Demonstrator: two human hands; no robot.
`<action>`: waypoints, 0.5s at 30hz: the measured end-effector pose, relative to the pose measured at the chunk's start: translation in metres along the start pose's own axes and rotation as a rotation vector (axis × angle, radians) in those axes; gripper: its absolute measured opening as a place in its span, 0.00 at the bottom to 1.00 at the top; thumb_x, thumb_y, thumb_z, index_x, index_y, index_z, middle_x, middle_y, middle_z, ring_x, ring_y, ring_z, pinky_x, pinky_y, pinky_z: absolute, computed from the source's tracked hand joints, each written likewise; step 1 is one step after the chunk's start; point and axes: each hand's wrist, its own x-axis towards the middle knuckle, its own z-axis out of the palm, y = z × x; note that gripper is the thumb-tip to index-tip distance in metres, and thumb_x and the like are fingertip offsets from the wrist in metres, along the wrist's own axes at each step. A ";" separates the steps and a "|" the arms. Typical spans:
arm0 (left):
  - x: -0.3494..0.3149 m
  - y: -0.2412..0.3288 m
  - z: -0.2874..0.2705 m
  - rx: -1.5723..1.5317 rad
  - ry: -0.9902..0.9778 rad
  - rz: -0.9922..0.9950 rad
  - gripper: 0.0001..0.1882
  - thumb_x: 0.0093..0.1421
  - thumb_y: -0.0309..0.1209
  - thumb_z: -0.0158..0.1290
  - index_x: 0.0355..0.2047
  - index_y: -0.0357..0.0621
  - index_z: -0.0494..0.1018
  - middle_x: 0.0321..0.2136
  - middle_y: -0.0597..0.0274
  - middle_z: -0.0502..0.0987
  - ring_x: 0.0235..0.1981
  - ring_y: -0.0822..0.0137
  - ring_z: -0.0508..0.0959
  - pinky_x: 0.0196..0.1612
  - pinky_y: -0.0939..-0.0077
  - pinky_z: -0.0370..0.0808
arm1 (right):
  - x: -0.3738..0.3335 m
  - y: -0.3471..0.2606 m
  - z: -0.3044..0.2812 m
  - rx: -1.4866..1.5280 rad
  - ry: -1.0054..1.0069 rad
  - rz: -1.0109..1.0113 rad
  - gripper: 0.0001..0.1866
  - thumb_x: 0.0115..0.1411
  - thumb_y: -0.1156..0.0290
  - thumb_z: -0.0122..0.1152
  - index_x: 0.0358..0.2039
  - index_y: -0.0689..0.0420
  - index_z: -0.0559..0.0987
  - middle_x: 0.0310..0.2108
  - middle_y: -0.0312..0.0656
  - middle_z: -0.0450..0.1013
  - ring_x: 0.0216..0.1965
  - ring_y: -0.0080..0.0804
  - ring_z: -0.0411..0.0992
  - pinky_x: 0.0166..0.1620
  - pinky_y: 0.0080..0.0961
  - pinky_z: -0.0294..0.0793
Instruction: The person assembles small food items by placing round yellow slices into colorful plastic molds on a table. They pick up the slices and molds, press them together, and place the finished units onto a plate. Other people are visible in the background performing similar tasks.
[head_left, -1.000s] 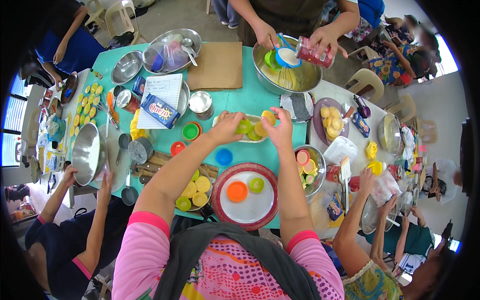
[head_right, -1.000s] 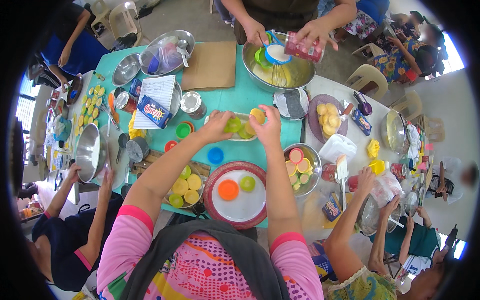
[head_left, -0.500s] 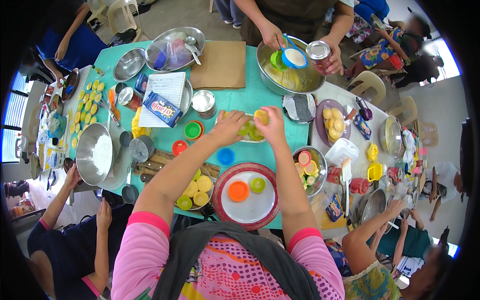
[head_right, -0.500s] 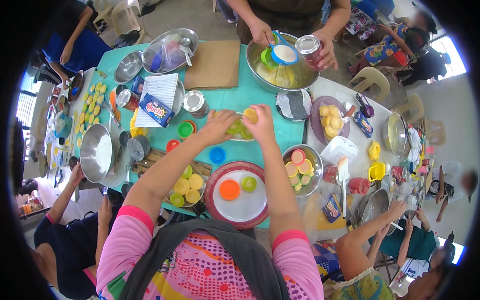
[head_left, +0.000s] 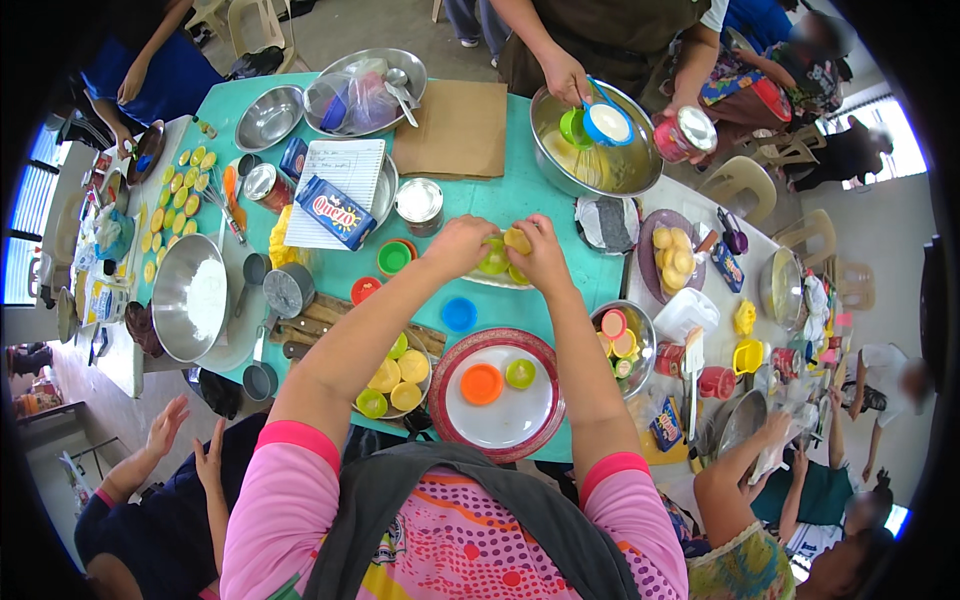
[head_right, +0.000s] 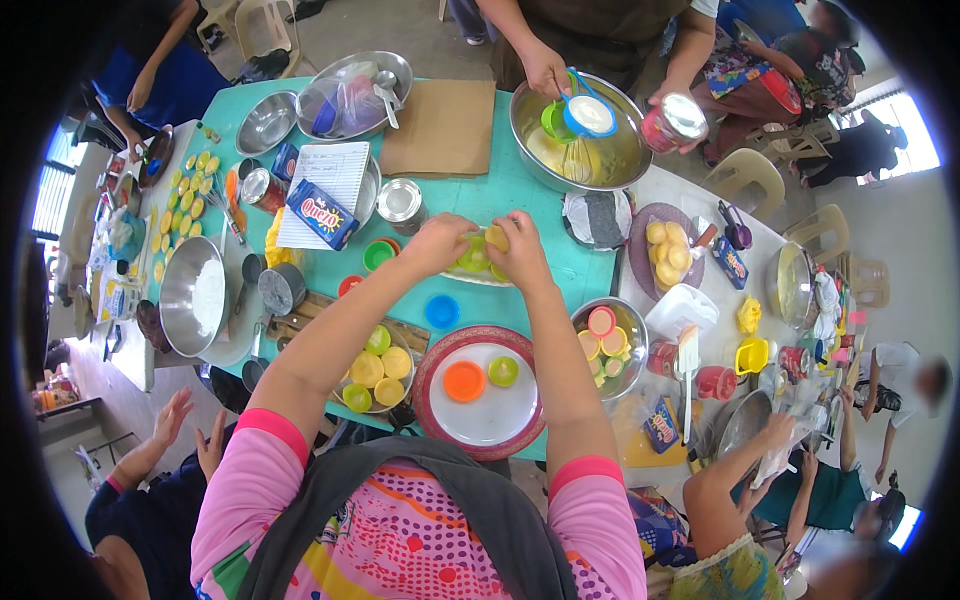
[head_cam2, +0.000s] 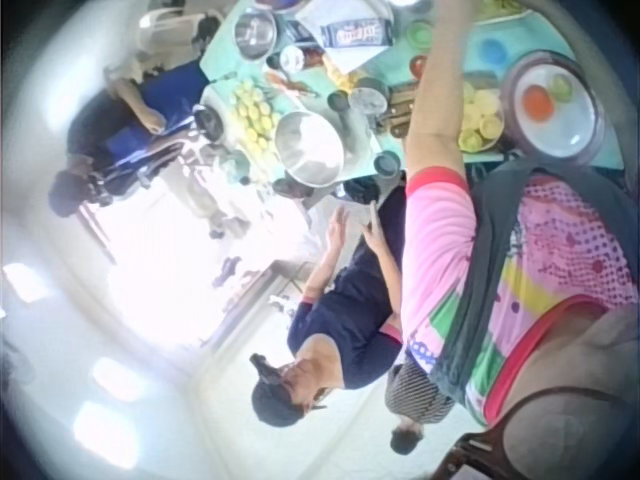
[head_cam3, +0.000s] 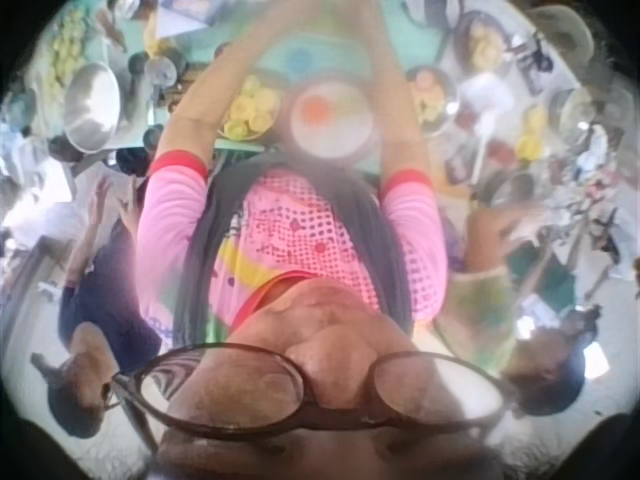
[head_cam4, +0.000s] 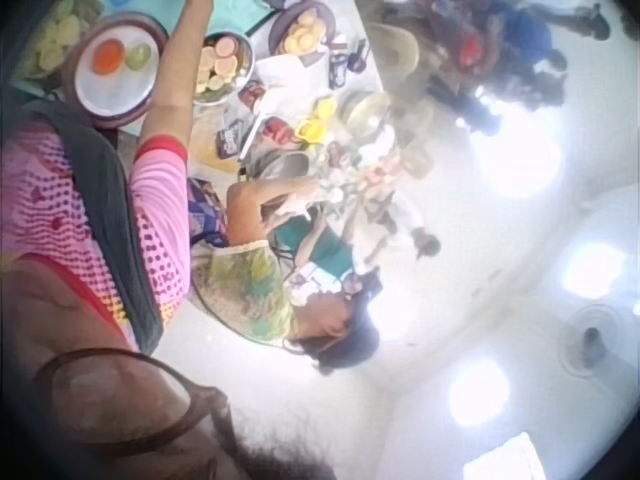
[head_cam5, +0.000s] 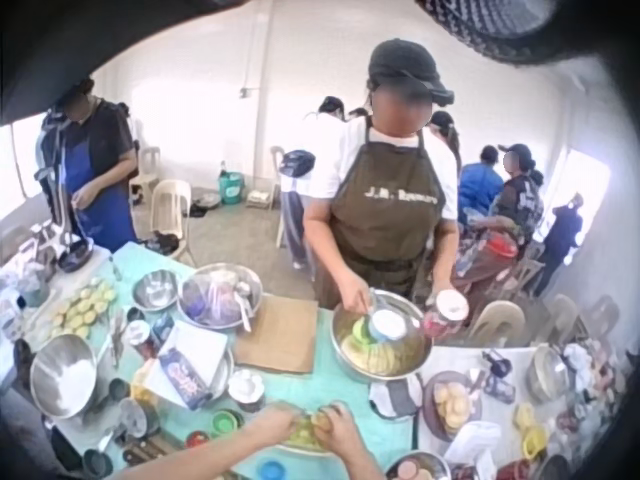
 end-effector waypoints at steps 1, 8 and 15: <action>0.000 -0.001 0.003 0.003 -0.010 -0.012 0.17 0.53 0.26 0.53 0.45 0.40 0.74 0.42 0.49 0.77 0.47 0.50 0.74 0.52 0.58 0.70 | 0.000 0.000 -0.001 0.003 -0.003 -0.011 0.23 0.42 0.74 0.69 0.41 0.58 0.75 0.43 0.49 0.67 0.46 0.49 0.68 0.49 0.38 0.71; 0.015 0.001 0.024 -0.103 0.066 0.012 0.20 0.52 0.27 0.56 0.47 0.41 0.74 0.44 0.49 0.76 0.48 0.49 0.73 0.53 0.59 0.70 | -0.002 0.000 -0.015 0.033 -0.084 0.054 0.31 0.40 0.73 0.72 0.48 0.57 0.72 0.46 0.48 0.67 0.47 0.49 0.68 0.50 0.37 0.70; 0.026 0.008 0.030 -0.122 -0.047 0.061 0.33 0.47 0.26 0.60 0.57 0.45 0.66 0.51 0.49 0.72 0.52 0.48 0.69 0.57 0.60 0.68 | -0.022 0.000 -0.033 -0.190 -0.167 0.233 0.39 0.38 0.67 0.74 0.53 0.55 0.69 0.48 0.48 0.69 0.49 0.49 0.65 0.51 0.43 0.68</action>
